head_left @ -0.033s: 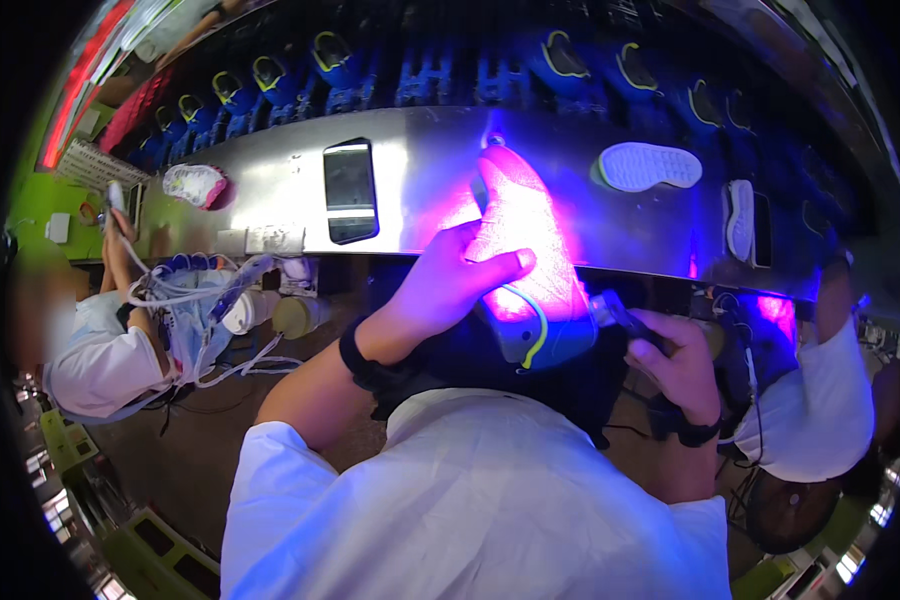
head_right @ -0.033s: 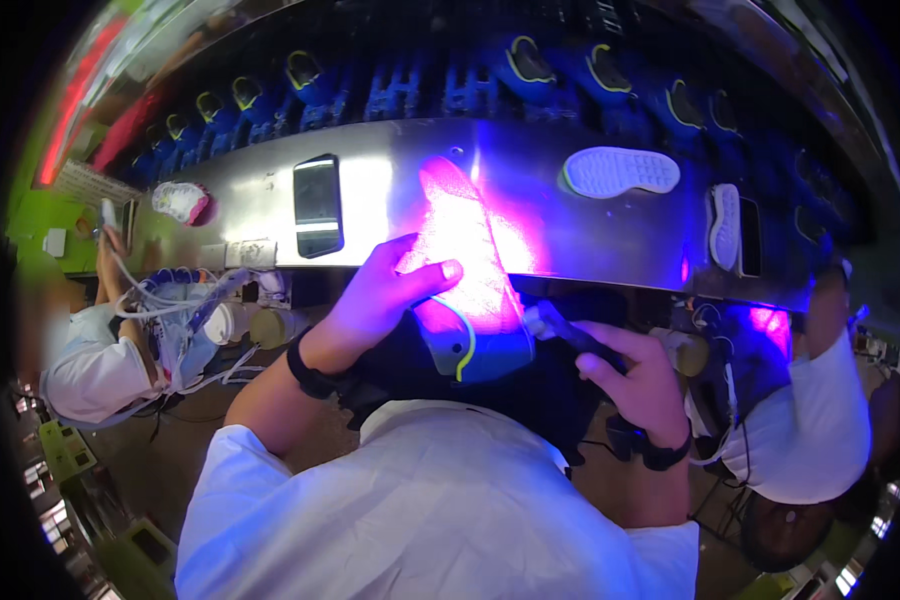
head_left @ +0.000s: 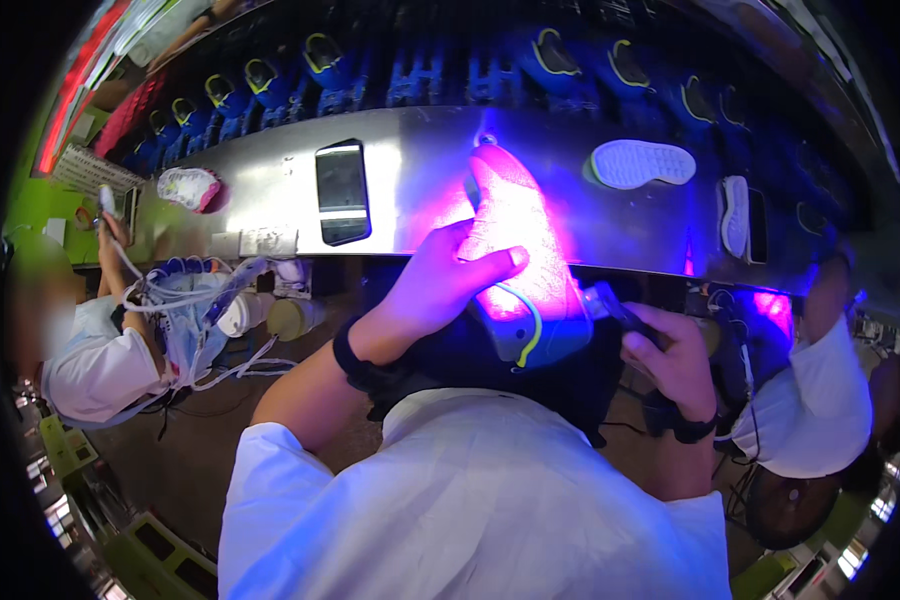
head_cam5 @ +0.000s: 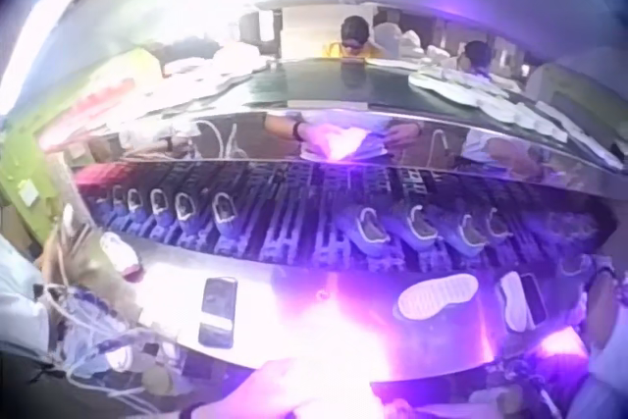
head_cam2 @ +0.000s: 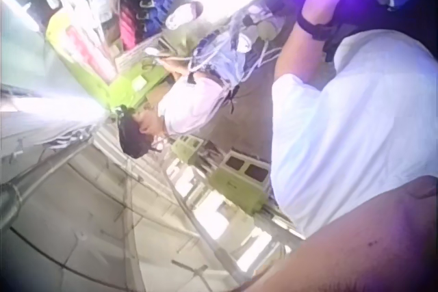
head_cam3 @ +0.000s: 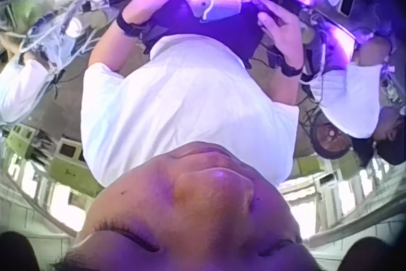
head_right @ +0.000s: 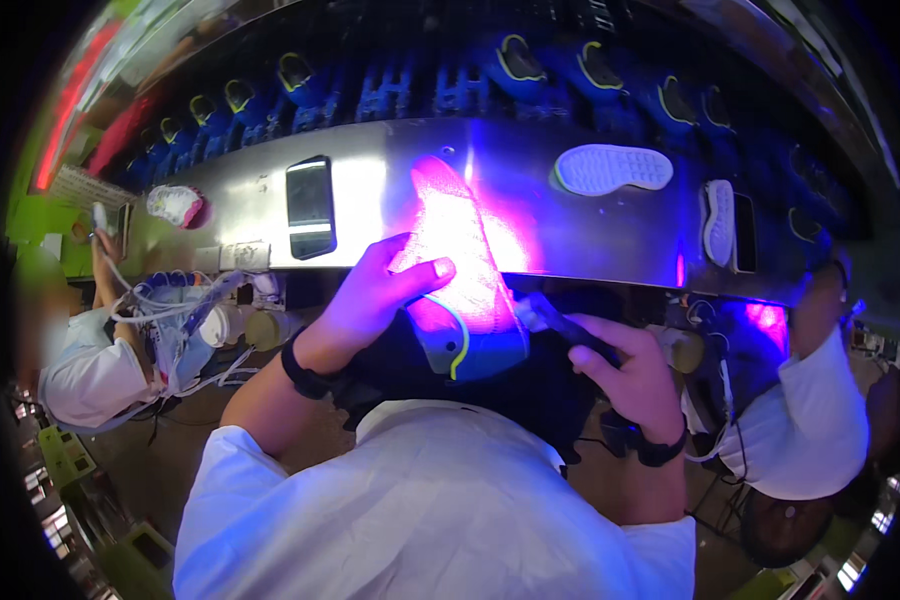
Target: The recorder is inspecting and cleaning shoe components on a production line using a UV light and a small tool.
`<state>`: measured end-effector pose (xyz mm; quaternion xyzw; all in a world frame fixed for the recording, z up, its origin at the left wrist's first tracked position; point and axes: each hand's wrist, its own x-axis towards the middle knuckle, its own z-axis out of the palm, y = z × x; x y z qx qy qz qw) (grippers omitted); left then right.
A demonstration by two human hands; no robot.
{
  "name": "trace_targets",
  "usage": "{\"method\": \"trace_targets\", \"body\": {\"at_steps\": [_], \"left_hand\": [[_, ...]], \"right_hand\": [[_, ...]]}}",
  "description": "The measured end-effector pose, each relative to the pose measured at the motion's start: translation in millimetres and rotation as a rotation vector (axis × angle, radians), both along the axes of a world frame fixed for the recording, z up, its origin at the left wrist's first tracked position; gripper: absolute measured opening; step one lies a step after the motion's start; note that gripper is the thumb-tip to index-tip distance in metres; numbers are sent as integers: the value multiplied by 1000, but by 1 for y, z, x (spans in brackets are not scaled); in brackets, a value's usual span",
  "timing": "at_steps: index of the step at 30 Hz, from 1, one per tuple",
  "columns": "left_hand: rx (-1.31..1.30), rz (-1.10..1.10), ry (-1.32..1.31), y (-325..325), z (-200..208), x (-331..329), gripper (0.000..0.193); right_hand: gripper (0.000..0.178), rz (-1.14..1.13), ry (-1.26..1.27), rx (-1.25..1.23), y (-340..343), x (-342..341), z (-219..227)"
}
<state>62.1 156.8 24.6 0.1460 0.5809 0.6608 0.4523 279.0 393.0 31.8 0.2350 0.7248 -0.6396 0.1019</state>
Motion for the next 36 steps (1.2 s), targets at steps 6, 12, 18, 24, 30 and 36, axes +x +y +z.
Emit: {"method": "trace_targets", "body": {"at_steps": [6, 12, 18, 24, 30, 36], "left_hand": [[-39, -20, -10, 17, 2, 2, 46], [-77, 72, -126, 22, 1, 3, 51], [-17, 62, -406, 6, 5, 3, 34], [89, 125, -629, -17, 1, 13, 28], [154, 169, 60, -34, -10, 43, 46], [303, 90, -1243, -45, -14, 16, 56]], "right_hand": [[37, -69, 56, -35, 8, -2, -5], [40, 25, 54, 163, 26, 18, -2], [39, 1, 225, 235, 17, 1, 8], [42, 106, 259, 437, 10, -26, 42], [42, 232, 357, 631, 7, -47, 59], [42, 199, 452, 576, -5, -63, 49]]}}
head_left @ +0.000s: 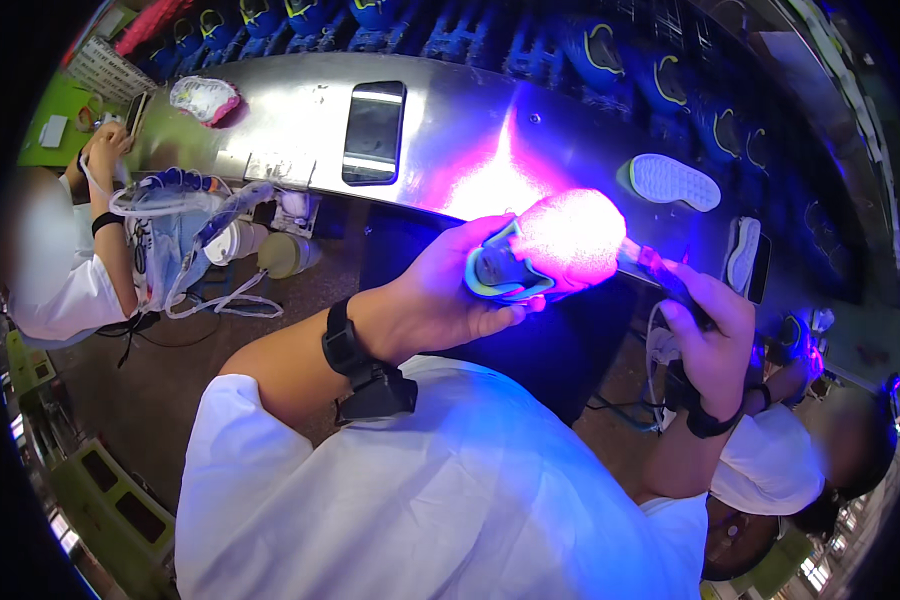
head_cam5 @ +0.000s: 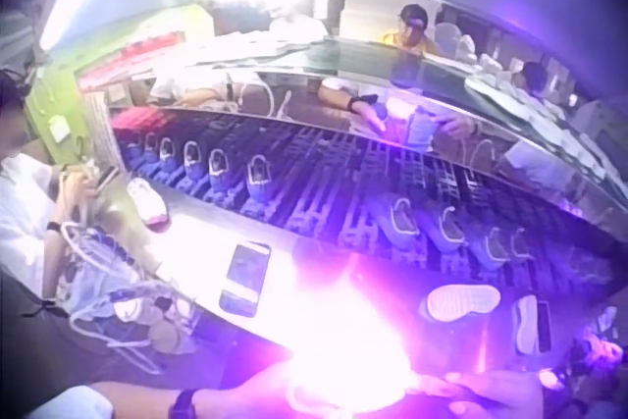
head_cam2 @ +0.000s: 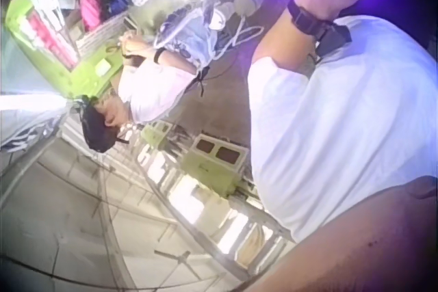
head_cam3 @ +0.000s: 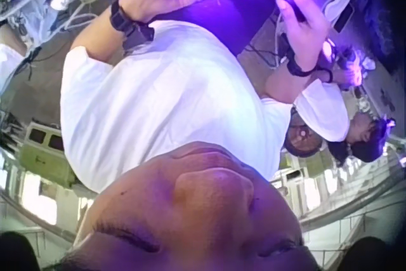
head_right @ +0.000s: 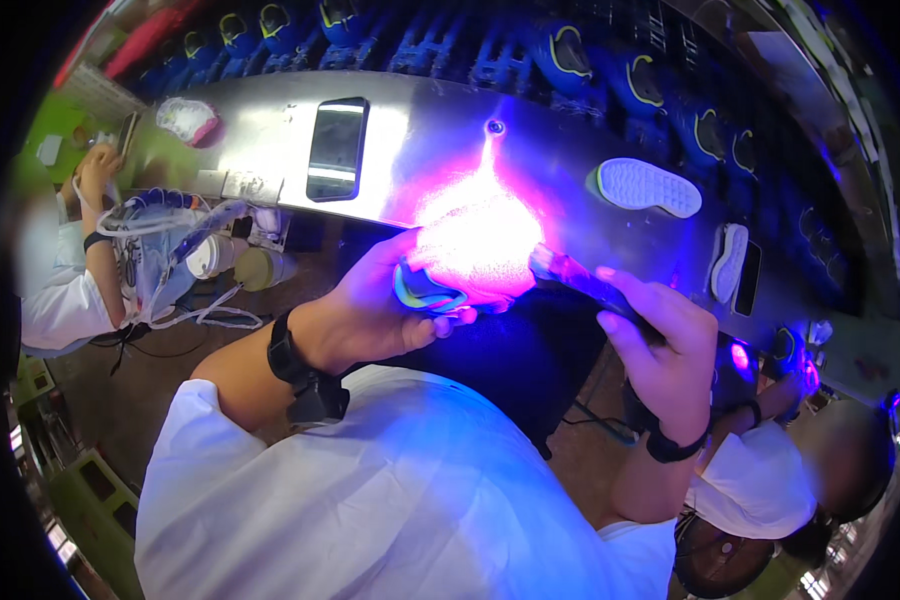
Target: The recorder is inspecting and cleaning shoe components on a production line using a UV light and a small tool.
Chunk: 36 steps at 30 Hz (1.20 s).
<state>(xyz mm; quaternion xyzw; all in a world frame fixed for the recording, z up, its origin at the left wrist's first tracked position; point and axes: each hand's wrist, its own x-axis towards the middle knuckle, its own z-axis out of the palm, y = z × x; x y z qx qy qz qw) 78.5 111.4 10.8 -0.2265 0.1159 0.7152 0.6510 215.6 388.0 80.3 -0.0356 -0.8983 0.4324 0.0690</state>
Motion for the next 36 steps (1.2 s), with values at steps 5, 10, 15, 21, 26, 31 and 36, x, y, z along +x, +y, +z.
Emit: {"method": "trace_targets", "body": {"at_steps": [5, 10, 15, 21, 26, 31, 36], "left_hand": [[196, -35, -358, 6, -17, 3, 68], [273, -40, -487, 17, -15, 5, 69], [389, -24, -529, 21, -17, 12, 65], [250, -59, -227, 17, -18, 9, 61], [68, 29, 362, 19, -4, -8, 53], [12, 75, 920, 23, 28, -46, 60], [-352, 90, 1365, 44, 22, -131, 59]], "right_hand": [[42, -21, -8, -32, 1, -8, -11], [42, -46, 24, -130, 1, -12, -28], [39, -121, 29, -186, -6, 7, -60], [40, -156, -110, -222, -7, 34, -71], [38, -278, -125, -16, -18, -7, -54], [45, -201, 143, -164, -42, -6, -67], [43, -75, -80, -352, -30, 10, -77]]}}
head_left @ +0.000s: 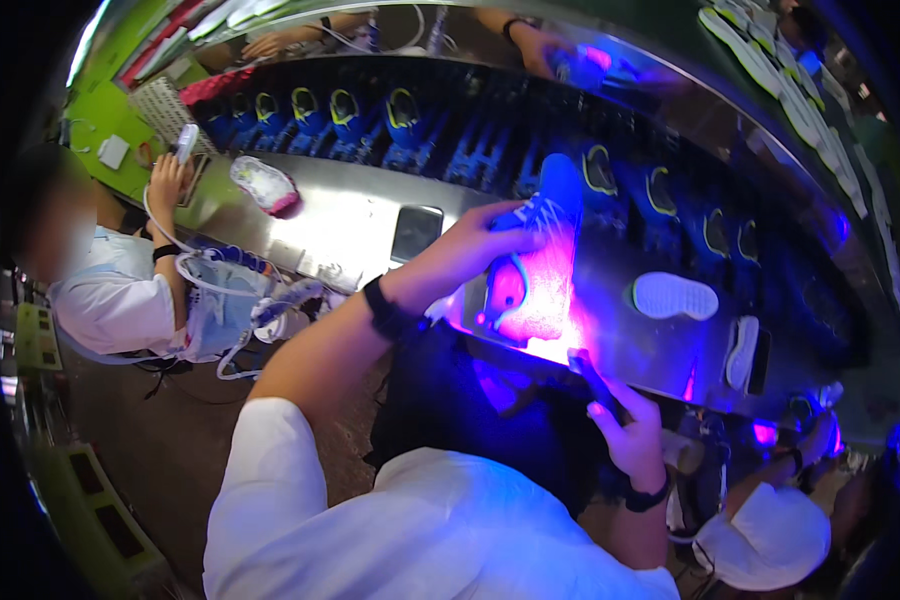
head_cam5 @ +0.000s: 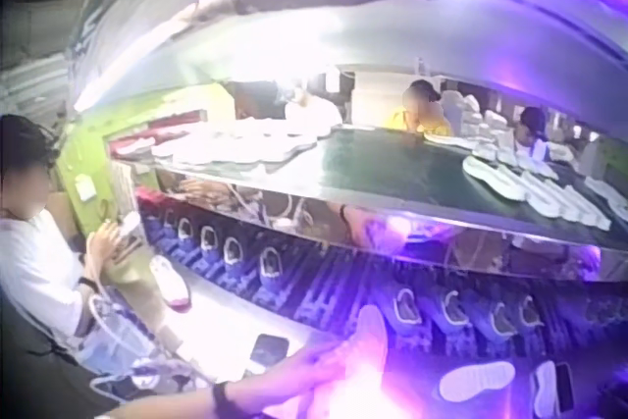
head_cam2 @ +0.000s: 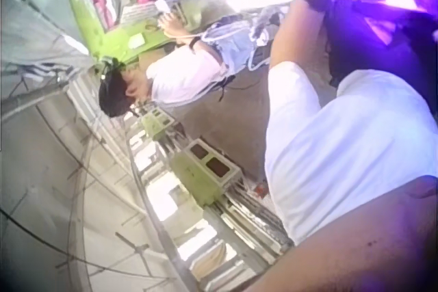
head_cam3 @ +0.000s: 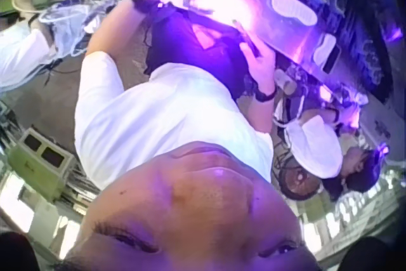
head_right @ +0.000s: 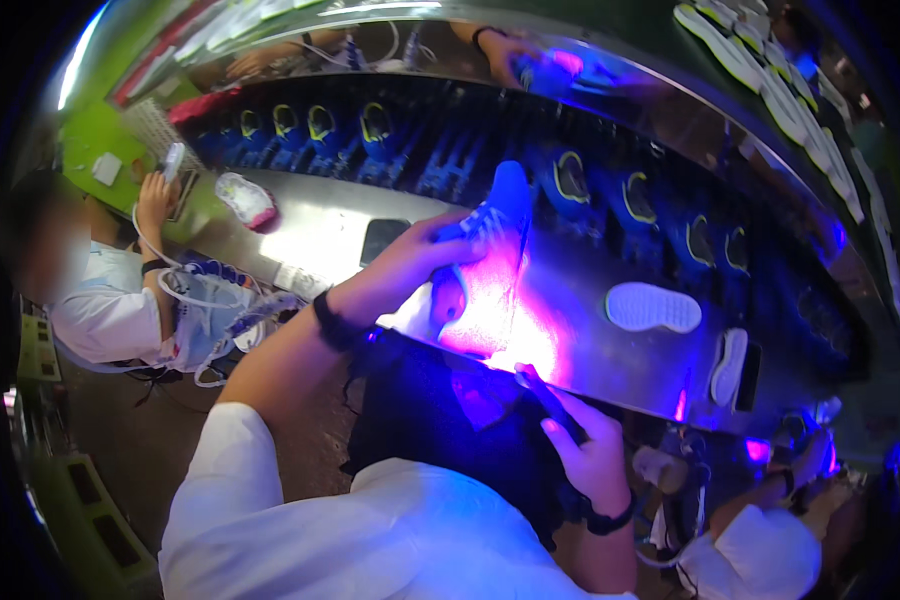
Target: The recorder is inspecting and cleaning shoe components on a production line using a UV light and a small tool.
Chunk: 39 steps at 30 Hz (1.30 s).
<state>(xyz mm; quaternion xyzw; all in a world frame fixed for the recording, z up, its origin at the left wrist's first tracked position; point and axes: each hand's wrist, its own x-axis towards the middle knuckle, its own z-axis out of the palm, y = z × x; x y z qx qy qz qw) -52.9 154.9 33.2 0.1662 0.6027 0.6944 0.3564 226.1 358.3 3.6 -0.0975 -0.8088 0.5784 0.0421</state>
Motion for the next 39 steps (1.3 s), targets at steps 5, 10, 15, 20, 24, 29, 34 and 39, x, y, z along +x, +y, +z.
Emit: {"method": "trace_targets", "body": {"at_steps": [5, 10, 15, 20, 24, 29, 34, 39], "left_hand": [[-603, 169, 401, 37, -27, -125, 63], [-1086, 161, 937, 47, -47, -240, 52], [-1381, 221, 887, 64, -115, -313, 35], [-941, 285, 1352, 124, -143, -296, 38], [-1064, 47, 1120, 241, -108, -188, 43], [-1052, -3, 884, 231, -93, -179, 40], [-916, 156, 998, 169, -87, -220, 53], [-1235, 93, 1006, 163, -111, -242, 62]], "right_hand": [[44, -271, -176, -247, 32, 17, -31], [40, -476, -128, -337, 55, 17, -23], [40, -536, -131, -312, 72, 29, -51], [37, -498, -138, -391, 69, 14, -64], [34, -550, -117, -313, 71, 2, -58], [35, -517, -110, -247, 72, -2, -47], [30, -499, -125, -292, 72, 6, -46], [37, -552, -147, -376, 92, 26, -65]]}}
